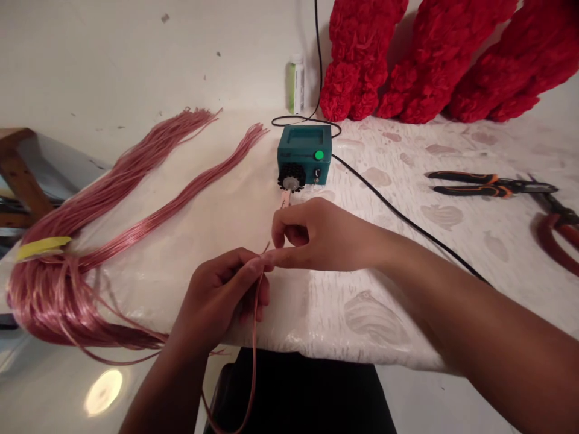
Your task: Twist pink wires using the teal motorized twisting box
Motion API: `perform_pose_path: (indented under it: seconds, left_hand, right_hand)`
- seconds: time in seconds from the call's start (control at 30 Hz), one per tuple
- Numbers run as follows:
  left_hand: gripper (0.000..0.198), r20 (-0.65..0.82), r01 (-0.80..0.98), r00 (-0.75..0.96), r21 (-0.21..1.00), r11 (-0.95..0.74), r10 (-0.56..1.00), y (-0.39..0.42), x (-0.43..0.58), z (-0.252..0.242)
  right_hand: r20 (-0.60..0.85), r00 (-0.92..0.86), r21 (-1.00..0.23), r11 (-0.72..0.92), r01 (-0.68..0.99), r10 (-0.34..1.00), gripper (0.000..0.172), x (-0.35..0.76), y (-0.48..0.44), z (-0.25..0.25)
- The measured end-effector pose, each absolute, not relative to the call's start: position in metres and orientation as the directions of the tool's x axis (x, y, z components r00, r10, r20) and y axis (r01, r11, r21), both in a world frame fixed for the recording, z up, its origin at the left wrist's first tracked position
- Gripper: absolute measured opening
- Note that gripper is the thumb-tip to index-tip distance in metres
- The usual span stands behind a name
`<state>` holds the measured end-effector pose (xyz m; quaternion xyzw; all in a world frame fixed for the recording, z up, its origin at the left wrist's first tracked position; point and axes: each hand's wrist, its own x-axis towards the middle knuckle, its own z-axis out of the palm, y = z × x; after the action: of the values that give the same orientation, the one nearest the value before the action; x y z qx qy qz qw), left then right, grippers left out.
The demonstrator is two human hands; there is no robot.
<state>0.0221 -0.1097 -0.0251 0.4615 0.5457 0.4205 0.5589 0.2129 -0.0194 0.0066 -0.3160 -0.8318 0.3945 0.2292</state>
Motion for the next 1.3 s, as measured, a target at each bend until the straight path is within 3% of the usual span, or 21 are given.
perform_pose_path:
  seconds: [0.27, 0.6, 1.03, 1.3]
  left_hand:
    - [0.027, -0.208, 0.001, 0.038, 0.978, 0.208, 0.977, -0.11, 0.024, -0.024]
    - [0.025, -0.236, -0.021, 0.039, 0.971, 0.236, 0.971, -0.109, 0.023, -0.025]
    - [0.025, -0.267, 0.038, 0.054, 0.963, 0.265, 0.962, -0.112, 0.024, -0.021]
    - [0.026, -0.241, 0.141, 0.069, 0.963, 0.23, 0.968, -0.116, 0.03, -0.016]
  right_hand:
    - [-0.002, -0.72, -0.832, 0.399, 0.386, 0.694, 0.021, 0.212, -0.019, 0.008]
    - [0.072, -0.751, -0.881, 0.395, 0.261, 0.657, 0.013, 0.211, -0.017, 0.001]
    - [0.23, -0.616, -0.869, 0.445, 0.219, 0.753, 0.012, 0.214, -0.011, -0.001]
    - [-0.011, -0.801, -0.845, 0.423, 0.328, 0.598, 0.031, 0.213, -0.016, 0.009]
